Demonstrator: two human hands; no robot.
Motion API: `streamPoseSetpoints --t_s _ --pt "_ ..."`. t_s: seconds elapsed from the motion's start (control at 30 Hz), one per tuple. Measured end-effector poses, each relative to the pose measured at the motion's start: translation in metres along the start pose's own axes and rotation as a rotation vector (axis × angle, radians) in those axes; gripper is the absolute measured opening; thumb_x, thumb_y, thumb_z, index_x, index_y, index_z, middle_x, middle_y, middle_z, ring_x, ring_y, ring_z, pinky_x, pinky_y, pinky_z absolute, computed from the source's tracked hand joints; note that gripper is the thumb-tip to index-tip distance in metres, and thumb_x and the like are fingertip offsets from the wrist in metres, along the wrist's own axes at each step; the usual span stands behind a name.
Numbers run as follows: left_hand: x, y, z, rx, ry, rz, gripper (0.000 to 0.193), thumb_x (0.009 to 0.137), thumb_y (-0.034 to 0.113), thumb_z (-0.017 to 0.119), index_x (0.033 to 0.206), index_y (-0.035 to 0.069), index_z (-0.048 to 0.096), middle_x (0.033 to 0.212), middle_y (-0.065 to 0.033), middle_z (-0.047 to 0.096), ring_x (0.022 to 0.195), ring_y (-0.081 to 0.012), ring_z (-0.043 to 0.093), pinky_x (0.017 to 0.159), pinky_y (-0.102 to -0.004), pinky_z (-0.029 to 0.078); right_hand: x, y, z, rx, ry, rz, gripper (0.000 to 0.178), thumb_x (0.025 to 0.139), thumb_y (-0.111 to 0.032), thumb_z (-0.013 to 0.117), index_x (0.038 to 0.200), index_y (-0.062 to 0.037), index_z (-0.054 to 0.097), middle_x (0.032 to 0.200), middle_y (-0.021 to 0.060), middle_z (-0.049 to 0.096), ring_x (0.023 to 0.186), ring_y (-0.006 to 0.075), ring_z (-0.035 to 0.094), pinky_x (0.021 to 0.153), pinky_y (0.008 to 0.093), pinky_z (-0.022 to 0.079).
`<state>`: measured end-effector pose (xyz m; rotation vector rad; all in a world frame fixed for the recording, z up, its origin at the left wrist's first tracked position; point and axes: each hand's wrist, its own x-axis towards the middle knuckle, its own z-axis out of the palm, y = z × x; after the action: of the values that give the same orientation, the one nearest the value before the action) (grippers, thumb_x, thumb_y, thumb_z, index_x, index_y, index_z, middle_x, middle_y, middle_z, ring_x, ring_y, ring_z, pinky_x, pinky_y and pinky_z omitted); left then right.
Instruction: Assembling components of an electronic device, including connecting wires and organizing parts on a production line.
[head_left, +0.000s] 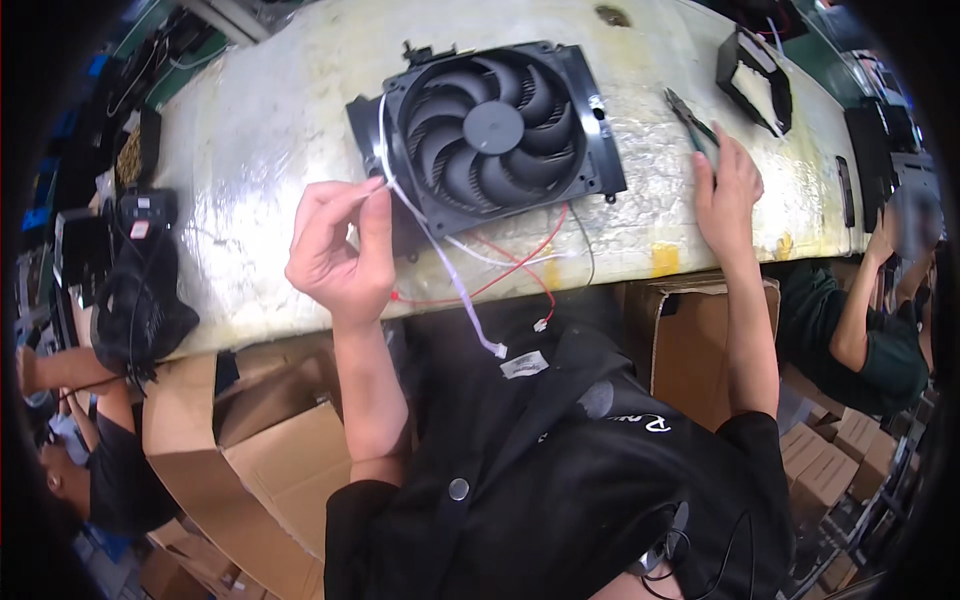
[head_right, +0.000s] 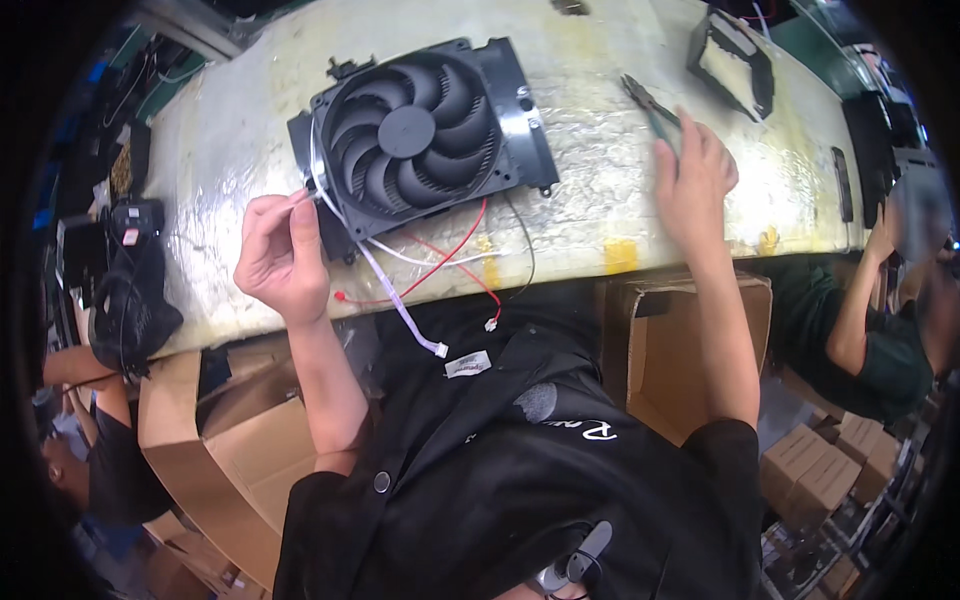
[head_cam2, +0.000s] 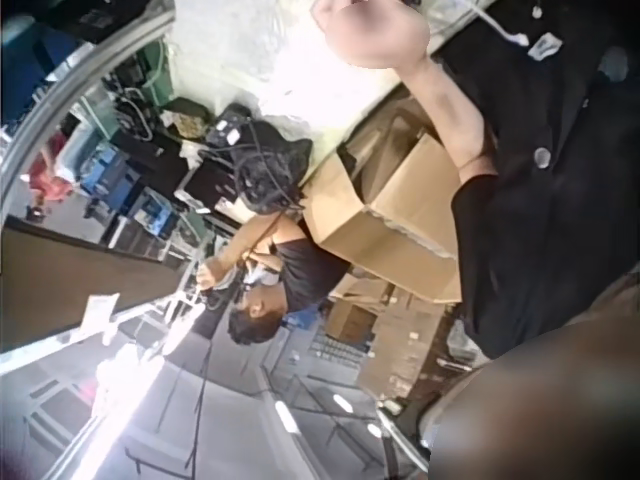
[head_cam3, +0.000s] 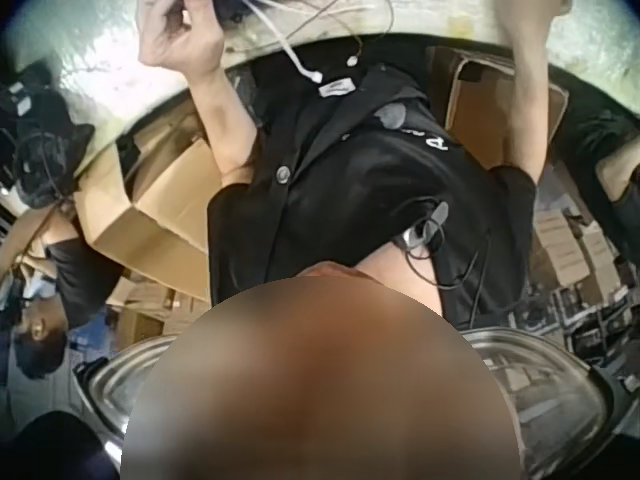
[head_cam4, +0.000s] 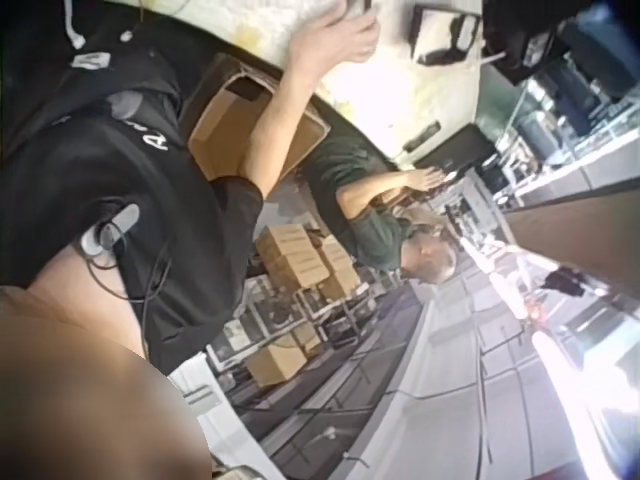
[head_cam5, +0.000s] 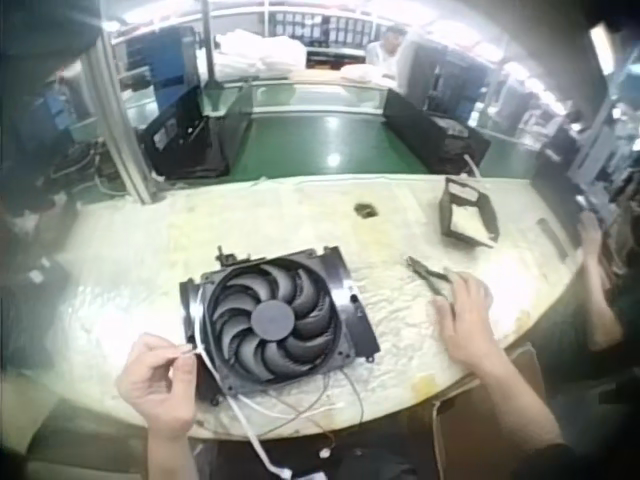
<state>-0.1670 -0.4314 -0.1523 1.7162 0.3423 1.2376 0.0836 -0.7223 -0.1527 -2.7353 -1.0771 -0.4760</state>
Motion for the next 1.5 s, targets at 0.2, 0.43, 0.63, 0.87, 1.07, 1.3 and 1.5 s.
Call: streamPoseSetpoints --t_s 0.2,0.43,0.63,0.87,1.07,1.3,1.5 --pt "0.001 0.003 -0.004 -0.044 0.008 0.0 0.009 0.083 -0.008 0.068 0.092 -0.006 0.069 0.082 -0.0102 0.064 0.069 -0.0101 0.057 0.06 -0.0195 0.045 0.002 -0.011 -0.015 0.738 0.039 0.327 0.045 0.1 -0.026 0.052 0.134 0.0029 0.048 0.1 0.0067 0.056 0.087 0.0115 0.053 0.084 0.0246 0.042" --pt "-0.002 -0.002 -0.006 -0.086 0.059 -0.073 0.006 0.084 -0.006 0.068 0.089 -0.008 0.067 0.084 -0.0121 0.066 0.071 -0.0103 0.059 0.06 -0.0195 0.047 0.051 -0.139 -0.097 0.524 -0.157 -0.589 0.066 0.066 0.01 0.06 0.13 -0.0055 0.057 0.104 0.0101 0.056 0.087 0.022 0.055 0.08 0.0301 0.043" --pt "-0.001 0.002 -0.003 -0.071 0.068 -0.085 0.005 0.084 -0.005 0.068 0.089 -0.008 0.068 0.083 -0.0116 0.066 0.069 -0.0101 0.058 0.059 -0.0197 0.046 0.068 -0.176 -0.107 0.198 -0.148 -0.756 0.07 0.057 0.009 0.063 0.125 -0.0081 0.06 0.109 0.0116 0.055 0.091 0.031 0.055 0.086 0.0376 0.044" --pt "-0.001 0.002 -0.004 -0.036 0.067 -0.043 0.006 0.083 -0.005 0.07 0.089 -0.006 0.069 0.078 -0.01 0.065 0.063 -0.0088 0.055 0.055 -0.0188 0.042 0.068 -0.191 -0.116 0.111 -0.178 -0.78 0.068 0.056 0.006 0.067 0.122 -0.0077 0.061 0.108 0.0108 0.056 0.092 0.0303 0.056 0.084 0.0384 0.045" --pt "0.0 -0.001 -0.003 -0.036 0.06 -0.014 0.007 0.082 -0.005 0.07 0.089 -0.005 0.07 0.076 -0.0089 0.065 0.061 -0.0081 0.054 0.053 -0.0185 0.041 0.067 -0.192 -0.112 0.123 -0.227 -0.752 0.063 0.06 0.004 0.069 0.122 -0.0062 0.061 0.102 0.0104 0.058 0.09 0.0298 0.057 0.082 0.0384 0.046" --pt "0.002 0.0 -0.004 0.01 0.015 0.111 0.008 0.083 -0.007 0.068 0.091 -0.006 0.069 0.08 -0.0104 0.065 0.067 -0.0101 0.057 0.058 -0.02 0.045 0.065 -0.2 -0.114 0.076 -0.232 -0.744 0.054 0.064 0.001 0.067 0.118 -0.0046 0.063 0.096 0.0113 0.059 0.085 0.0293 0.06 0.075 0.0382 0.049" --pt "0.008 0.005 -0.003 0.115 0.02 0.118 0.009 0.082 -0.003 0.071 0.091 -0.005 0.07 0.073 -0.0097 0.065 0.058 -0.008 0.053 0.049 -0.0189 0.04 0.067 -0.205 -0.116 -0.019 -0.251 -0.787 0.043 0.068 -0.004 0.066 0.112 -0.0052 0.067 0.082 0.0099 0.061 0.074 0.0279 0.063 0.064 0.0374 0.051"
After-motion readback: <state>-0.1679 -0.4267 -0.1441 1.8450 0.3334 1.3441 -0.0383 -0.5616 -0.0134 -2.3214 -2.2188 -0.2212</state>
